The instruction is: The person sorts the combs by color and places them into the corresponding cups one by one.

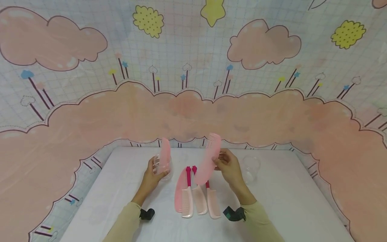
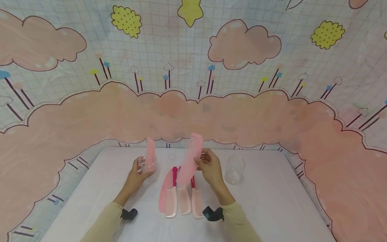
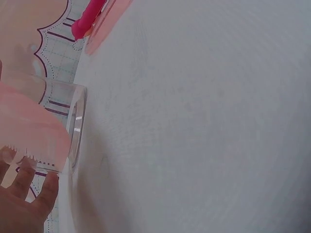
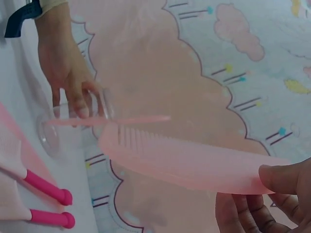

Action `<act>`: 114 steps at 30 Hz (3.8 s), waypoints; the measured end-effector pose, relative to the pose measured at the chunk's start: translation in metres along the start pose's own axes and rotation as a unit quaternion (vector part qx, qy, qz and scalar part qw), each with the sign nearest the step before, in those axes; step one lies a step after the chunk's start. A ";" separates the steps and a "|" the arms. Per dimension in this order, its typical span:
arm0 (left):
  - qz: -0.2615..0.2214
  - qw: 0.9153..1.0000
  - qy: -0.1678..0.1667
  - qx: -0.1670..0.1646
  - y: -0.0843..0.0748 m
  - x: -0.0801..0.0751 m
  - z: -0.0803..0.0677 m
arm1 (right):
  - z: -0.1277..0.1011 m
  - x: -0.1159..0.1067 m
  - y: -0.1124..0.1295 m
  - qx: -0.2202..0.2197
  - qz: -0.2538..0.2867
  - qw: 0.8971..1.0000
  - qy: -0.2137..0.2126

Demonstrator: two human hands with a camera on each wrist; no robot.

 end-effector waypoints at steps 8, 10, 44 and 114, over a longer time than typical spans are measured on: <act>0.004 1.000 -0.001 0.001 0.002 0.000 0.001 | 0.001 0.018 0.010 -0.013 0.021 1.000 0.019; 0.003 1.000 -0.001 0.001 0.002 0.000 0.001 | 0.001 0.021 0.014 -0.018 0.019 0.999 0.023; -0.015 1.000 -0.002 0.008 -0.001 -0.003 0.001 | 0.016 0.086 0.049 -0.115 0.069 0.990 0.037; 0.000 1.000 -0.005 -0.001 0.002 0.000 0.000 | 0.046 0.158 -0.020 -0.146 -0.090 0.984 -0.042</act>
Point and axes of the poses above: each hand's wrist, its own z-axis towards the middle knuckle, its own x-axis out of the palm, y = z × x, the point moved 5 cm from there along z, towards the middle knuckle, and after that the axes turned 9 degrees about z, right-handed, at the moved point
